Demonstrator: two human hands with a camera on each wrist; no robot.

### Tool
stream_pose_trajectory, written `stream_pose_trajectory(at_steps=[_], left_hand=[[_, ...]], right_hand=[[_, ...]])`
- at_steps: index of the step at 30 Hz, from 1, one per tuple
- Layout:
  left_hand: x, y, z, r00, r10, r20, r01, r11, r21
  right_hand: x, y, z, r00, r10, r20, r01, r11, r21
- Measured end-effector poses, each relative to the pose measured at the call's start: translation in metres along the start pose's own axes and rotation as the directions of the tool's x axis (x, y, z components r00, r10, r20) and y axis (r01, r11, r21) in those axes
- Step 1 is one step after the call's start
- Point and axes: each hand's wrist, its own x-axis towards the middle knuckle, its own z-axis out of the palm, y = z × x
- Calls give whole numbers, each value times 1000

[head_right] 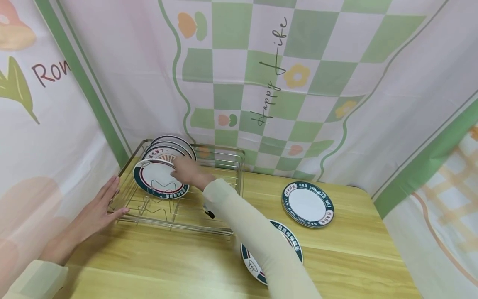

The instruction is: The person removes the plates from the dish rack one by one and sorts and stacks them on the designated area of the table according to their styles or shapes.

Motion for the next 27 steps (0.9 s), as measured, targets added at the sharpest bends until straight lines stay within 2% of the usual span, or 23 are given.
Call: stream_pose_trajectory(at_steps=[4, 8, 18, 27], left_hand=[[0, 0, -1, 1000, 0, 1, 0, 1000, 3], [0, 0, -1, 1000, -4, 4, 4, 1000, 3], [-1, 0, 1, 1000, -7, 0, 7, 1000, 3], [-1, -1, 2, 1000, -2, -2, 2, 1000, 4]], right_hand=[[0, -6, 8, 1000, -20, 6, 20, 999, -29], [-2, -8, 10, 1000, 2, -8, -2, 999, -33], [-3, -6, 11, 999, 22, -30, -21, 1000, 15], [-4, -3, 8, 994, 23, -106, -22, 1000, 11]])
